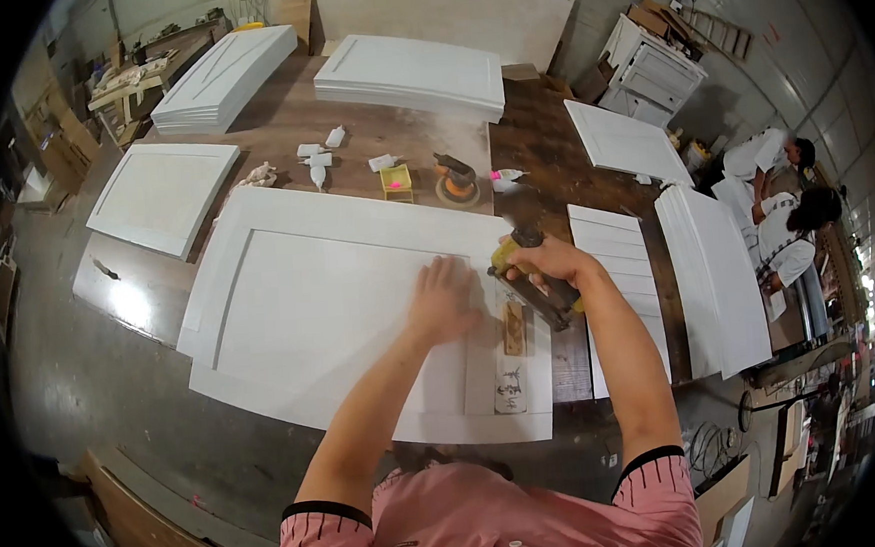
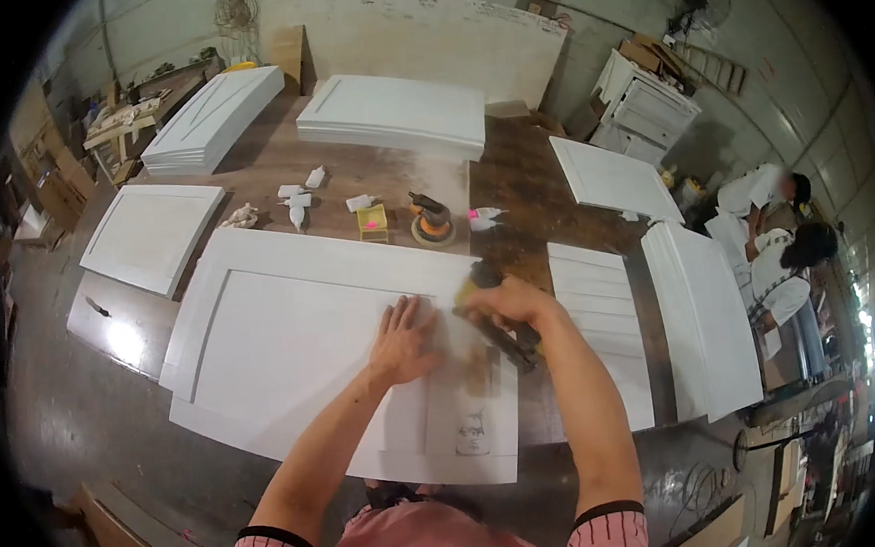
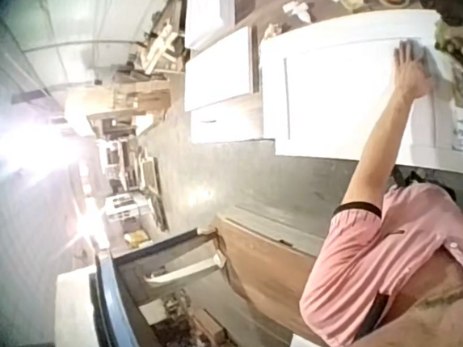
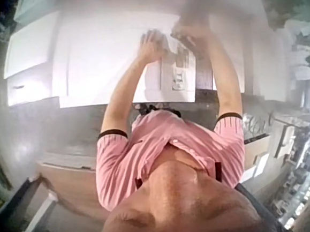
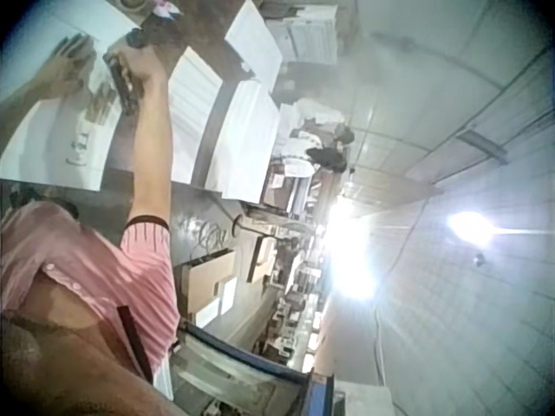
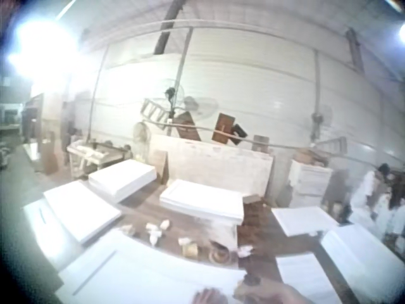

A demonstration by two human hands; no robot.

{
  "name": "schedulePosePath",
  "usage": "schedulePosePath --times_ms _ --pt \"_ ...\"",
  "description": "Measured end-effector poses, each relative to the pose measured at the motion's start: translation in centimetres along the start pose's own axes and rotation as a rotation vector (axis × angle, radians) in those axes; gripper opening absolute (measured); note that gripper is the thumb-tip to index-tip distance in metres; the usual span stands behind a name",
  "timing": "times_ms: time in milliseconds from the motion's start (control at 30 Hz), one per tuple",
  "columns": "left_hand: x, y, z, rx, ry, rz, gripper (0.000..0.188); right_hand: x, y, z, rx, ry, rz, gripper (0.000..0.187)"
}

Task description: The person assembles white cabinet doors by placing a wooden slat onto a large rectangular panel and securing it with a pneumatic nail gun. They repeat this process for multiple doors, moving finished components aside onto another stack.

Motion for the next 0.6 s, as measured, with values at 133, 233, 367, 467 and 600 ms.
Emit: schedulePosePath --times_ms 133,233,367,467,600 --pt "0.3 -0.2 0.1 -0.013 -0.009 -0.002 0.087 -0.5 0.5 -0.1 0.067 0.025 -0.065 0.058" --pt "0.3 -0.3 0.5 -0.008 -0.002 -0.006 0.086 0.0 0.3 -0.1 0.104 0.067 -0.043 0.060" --pt "0.0 0.1 0.2 0.014 -0.004 0.023 0.085 1.7 0.5 0.3 0.040 -0.049 0.067 0.055" --pt "0.3 0.3 0.3 0.006 0.016 0.072 0.083 7.3 0.3 -0.3 -0.100 -0.146 0.046 0.063" --pt "2.1 -0.6 0.2 0.096 0.094 0.066 0.077 13.5 1.9 1.7 -0.201 -0.154 -0.032 0.070"
Point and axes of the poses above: each hand's wrist, its own x-axis away from the middle knuckle, its own y-axis out of the palm, z = x × y, the point moved 2 cm from there along -x, towards the middle knuckle, and after that the axes turned 4 degrees about z, right-handed, at the moved point
